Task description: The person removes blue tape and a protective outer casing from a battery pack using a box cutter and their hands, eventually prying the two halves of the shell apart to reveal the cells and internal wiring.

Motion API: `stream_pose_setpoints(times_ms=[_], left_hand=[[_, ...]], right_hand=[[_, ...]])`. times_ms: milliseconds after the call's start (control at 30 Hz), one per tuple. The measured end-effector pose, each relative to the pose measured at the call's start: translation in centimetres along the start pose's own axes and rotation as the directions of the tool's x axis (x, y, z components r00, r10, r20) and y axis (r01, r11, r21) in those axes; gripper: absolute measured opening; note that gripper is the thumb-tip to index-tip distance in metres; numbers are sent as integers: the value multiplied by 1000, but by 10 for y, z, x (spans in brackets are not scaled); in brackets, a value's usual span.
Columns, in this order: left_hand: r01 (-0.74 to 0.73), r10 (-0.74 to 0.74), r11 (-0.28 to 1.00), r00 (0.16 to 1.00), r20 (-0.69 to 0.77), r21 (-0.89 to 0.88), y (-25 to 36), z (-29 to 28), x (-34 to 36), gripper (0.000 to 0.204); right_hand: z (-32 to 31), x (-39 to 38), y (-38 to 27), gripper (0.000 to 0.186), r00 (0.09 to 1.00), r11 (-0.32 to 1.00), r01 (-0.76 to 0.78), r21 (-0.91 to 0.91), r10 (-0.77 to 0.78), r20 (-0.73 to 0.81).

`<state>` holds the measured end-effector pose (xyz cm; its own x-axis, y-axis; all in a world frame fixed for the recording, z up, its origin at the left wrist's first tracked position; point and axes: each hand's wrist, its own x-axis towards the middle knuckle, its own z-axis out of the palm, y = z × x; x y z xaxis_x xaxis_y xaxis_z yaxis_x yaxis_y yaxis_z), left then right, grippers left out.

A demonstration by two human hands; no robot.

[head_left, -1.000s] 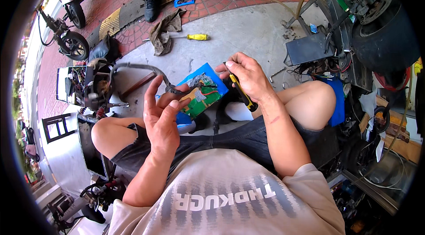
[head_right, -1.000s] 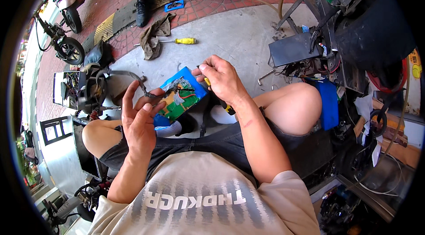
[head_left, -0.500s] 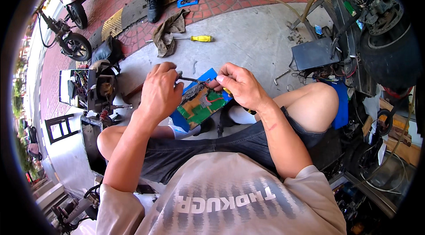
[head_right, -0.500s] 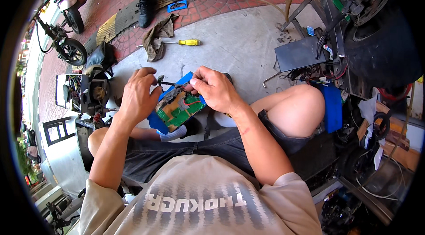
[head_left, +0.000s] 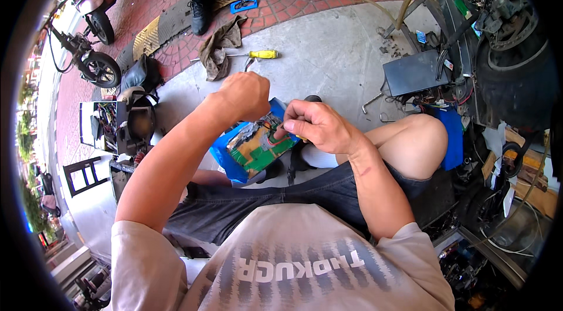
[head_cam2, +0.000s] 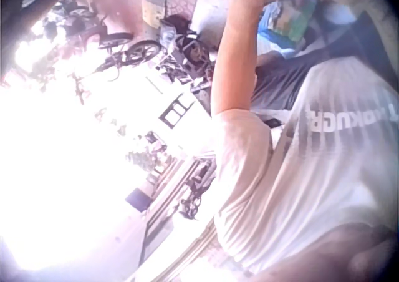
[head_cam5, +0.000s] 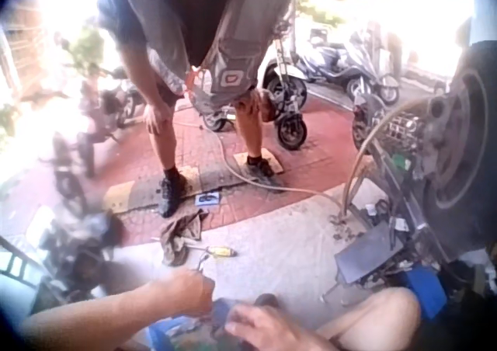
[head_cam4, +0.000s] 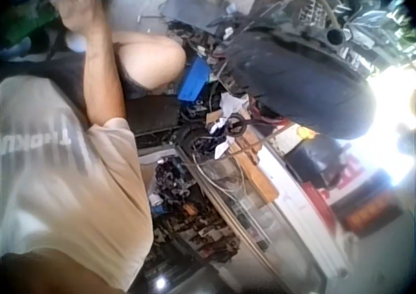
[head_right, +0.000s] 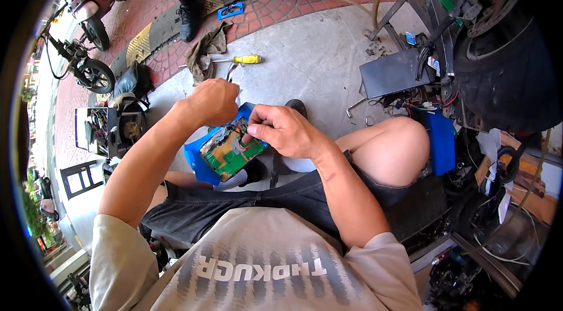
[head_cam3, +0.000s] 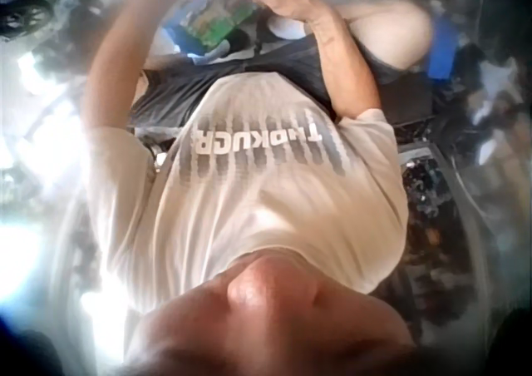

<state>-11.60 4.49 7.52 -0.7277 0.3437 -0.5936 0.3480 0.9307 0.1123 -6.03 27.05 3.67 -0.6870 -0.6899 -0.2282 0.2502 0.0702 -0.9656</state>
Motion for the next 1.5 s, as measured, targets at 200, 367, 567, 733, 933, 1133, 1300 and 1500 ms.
stream_pose_setpoints(times_ms=[200,367,567,733,933,1133,1300,1500], left_hand=[[-65,65,977,998,6,201,10,24,-32,28],[48,-76,986,983,-168,-161,13,47,-32,29],[174,-232,953,946,-225,-250,27,38,-32,37],[245,-386,838,898,-210,-488,23,41,-29,39],[288,-528,663,834,-159,-691,26,57,-24,33],[278,-554,638,813,-177,-718,31,58,-18,30],[275,-564,594,812,-148,-756,36,55,-18,28],[140,-570,540,786,-239,-830,34,72,-17,23]], right_hand=[[-8,1,5,20,999,980,-47,193,44,20],[-14,7,5,17,979,926,-98,365,155,-130],[-22,19,26,17,897,933,-12,360,170,-408],[-19,26,29,15,913,994,-103,44,112,-391],[-32,44,2,18,959,935,-196,-296,119,-259],[-45,79,0,16,979,848,-199,-492,152,-135],[-42,83,8,15,971,897,-235,-375,200,-129],[-38,82,3,20,954,843,-299,-448,259,-148]])
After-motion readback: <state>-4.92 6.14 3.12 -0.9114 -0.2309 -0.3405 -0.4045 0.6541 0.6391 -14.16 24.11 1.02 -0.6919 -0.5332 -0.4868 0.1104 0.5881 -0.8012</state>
